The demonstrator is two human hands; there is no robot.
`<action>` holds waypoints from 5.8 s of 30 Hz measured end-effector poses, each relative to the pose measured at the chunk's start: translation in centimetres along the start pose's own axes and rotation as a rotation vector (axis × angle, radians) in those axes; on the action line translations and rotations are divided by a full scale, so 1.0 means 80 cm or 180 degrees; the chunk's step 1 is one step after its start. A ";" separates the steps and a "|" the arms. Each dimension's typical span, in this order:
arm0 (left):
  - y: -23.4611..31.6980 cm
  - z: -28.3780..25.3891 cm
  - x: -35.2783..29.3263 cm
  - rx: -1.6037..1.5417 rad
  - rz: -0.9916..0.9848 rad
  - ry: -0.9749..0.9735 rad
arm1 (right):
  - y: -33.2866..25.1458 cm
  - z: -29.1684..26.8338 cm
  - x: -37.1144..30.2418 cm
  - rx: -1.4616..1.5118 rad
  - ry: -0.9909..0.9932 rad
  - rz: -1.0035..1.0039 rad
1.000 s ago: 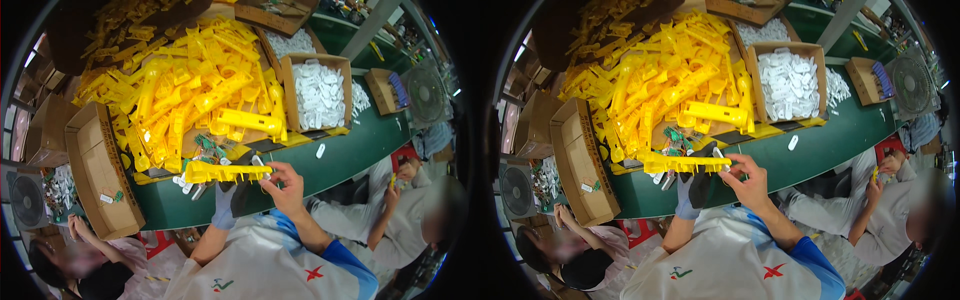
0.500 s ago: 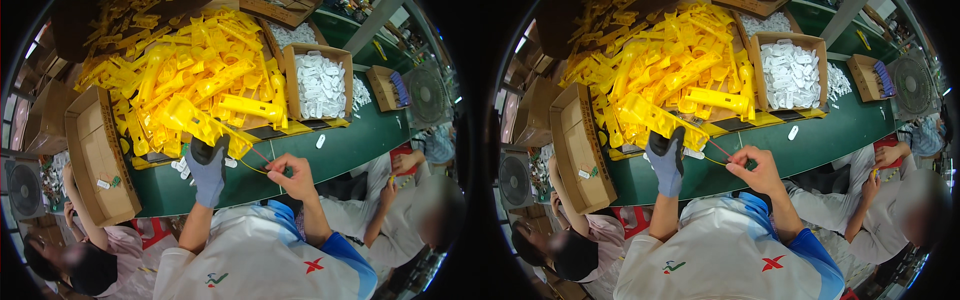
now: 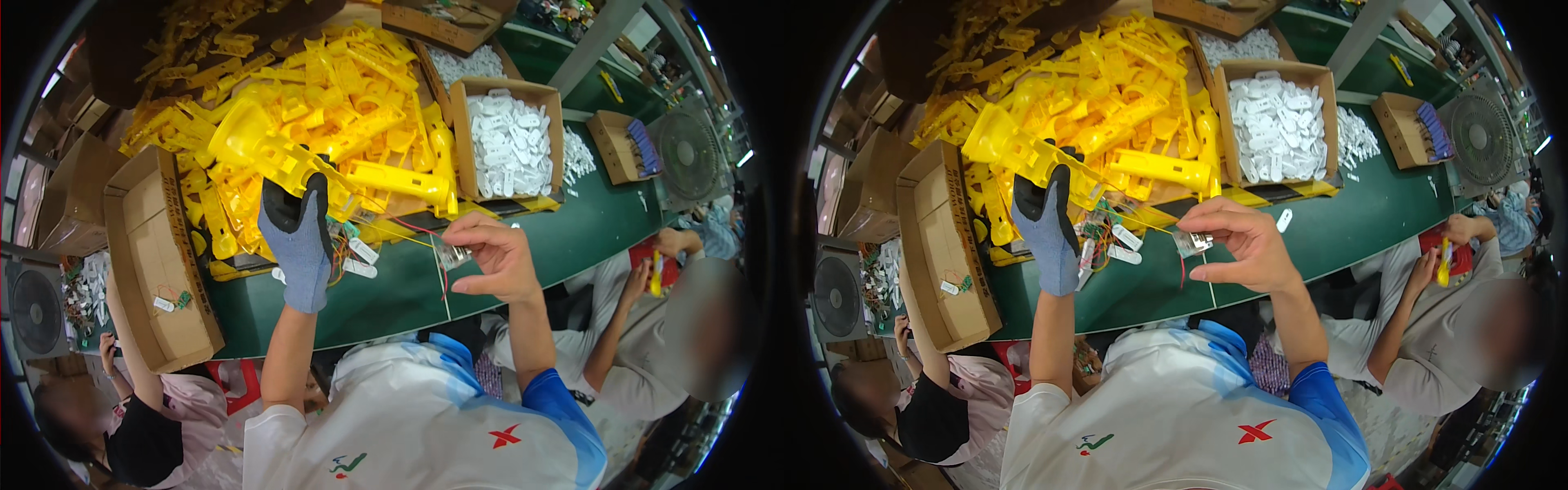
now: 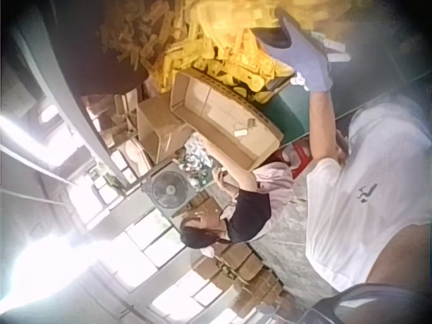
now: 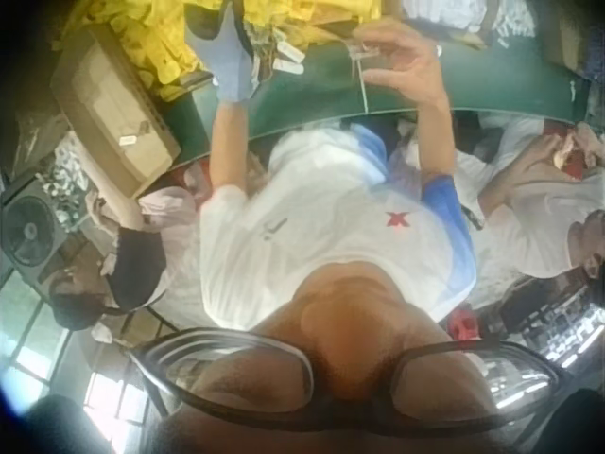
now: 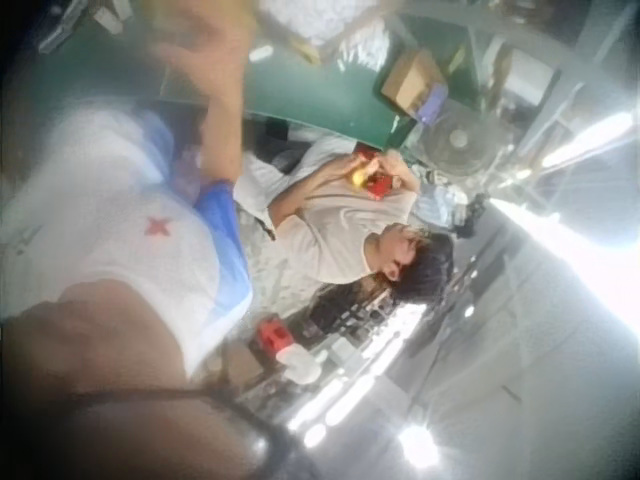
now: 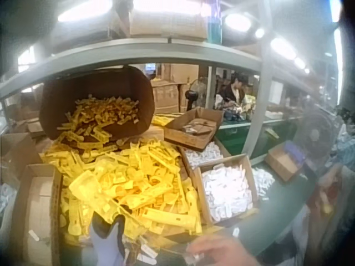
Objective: The recorder is assembling electronic components into yellow plastic housings at an assembly line.
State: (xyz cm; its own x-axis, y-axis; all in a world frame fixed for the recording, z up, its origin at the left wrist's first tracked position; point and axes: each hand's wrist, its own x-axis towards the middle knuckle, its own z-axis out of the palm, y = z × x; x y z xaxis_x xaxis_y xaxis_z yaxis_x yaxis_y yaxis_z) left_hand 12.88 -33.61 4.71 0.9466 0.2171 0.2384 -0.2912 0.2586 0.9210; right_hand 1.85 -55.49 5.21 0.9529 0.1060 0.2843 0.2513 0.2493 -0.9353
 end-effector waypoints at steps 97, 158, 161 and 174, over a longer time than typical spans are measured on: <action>-0.017 0.054 0.056 -0.1012 -0.1502 -0.1150 | 0.011 0.018 0.178 -0.1498 0.0805 -0.0132; -0.028 0.070 -0.011 0.0798 0.0965 -0.2496 | 0.028 0.044 0.042 -0.1933 0.3021 -0.0057; -0.035 0.073 -0.019 0.1114 0.1508 -0.2138 | 0.026 0.057 0.051 -0.1650 0.2762 -0.0063; -0.042 0.075 -0.016 0.0861 0.0971 -0.2331 | 0.029 0.023 0.043 -0.0260 0.2023 0.0047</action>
State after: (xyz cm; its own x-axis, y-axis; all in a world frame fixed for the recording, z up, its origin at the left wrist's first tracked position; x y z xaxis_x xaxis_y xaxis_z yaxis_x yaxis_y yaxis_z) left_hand 13.51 -40.42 3.18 0.7095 -0.4494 0.5429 -0.5942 0.0326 0.8036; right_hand 5.40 -52.80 4.39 0.8648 -0.4889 0.1140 0.2255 0.1753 -0.9583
